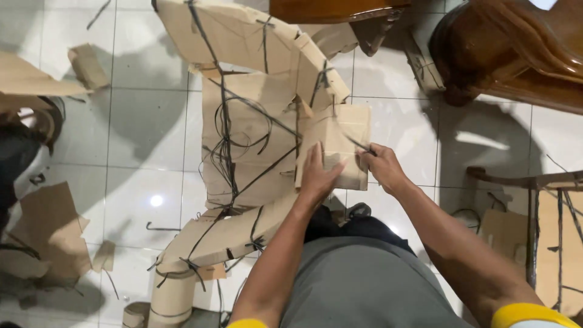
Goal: Wrapping a curved wooden furniture piece with cardboard and securing it with plastic straps
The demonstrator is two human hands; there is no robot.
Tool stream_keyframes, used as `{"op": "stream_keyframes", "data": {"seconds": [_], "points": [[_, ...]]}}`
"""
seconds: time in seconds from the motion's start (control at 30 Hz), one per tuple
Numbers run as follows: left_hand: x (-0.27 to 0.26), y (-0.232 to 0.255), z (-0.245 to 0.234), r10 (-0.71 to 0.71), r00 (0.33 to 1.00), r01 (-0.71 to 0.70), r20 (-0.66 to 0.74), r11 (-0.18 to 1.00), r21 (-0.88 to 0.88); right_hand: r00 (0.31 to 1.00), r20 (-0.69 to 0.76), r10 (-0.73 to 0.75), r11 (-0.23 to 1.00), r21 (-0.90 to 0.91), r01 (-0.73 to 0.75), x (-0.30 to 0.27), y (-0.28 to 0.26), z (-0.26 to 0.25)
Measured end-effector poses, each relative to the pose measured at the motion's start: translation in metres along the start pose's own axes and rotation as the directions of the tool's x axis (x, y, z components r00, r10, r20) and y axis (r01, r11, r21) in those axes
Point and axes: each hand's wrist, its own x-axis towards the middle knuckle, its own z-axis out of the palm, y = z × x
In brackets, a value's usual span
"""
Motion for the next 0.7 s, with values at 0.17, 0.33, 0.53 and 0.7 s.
{"op": "stream_keyframes", "data": {"seconds": [0.17,0.33,0.53,0.7], "points": [[0.025,-0.006,0.002,0.079,0.997,-0.079,-0.001,0.989,-0.125,0.995,-0.067,-0.069,0.998,0.002,0.069,-0.024,-0.048,0.021],[0.066,-0.024,0.021,0.13,0.991,-0.131,-0.042,0.991,-0.003,0.997,-0.036,-0.07,0.984,-0.169,0.063,0.027,-0.001,0.003],[0.083,-0.032,0.033,-0.002,0.999,0.003,-0.053,1.0,0.024,0.993,0.114,0.009,0.984,-0.177,0.012,0.039,-0.012,0.002],[0.087,-0.013,0.032,-0.041,0.998,0.042,-0.057,0.999,0.015,0.991,0.13,0.038,0.996,-0.09,-0.027,0.06,0.014,-0.011]]}}
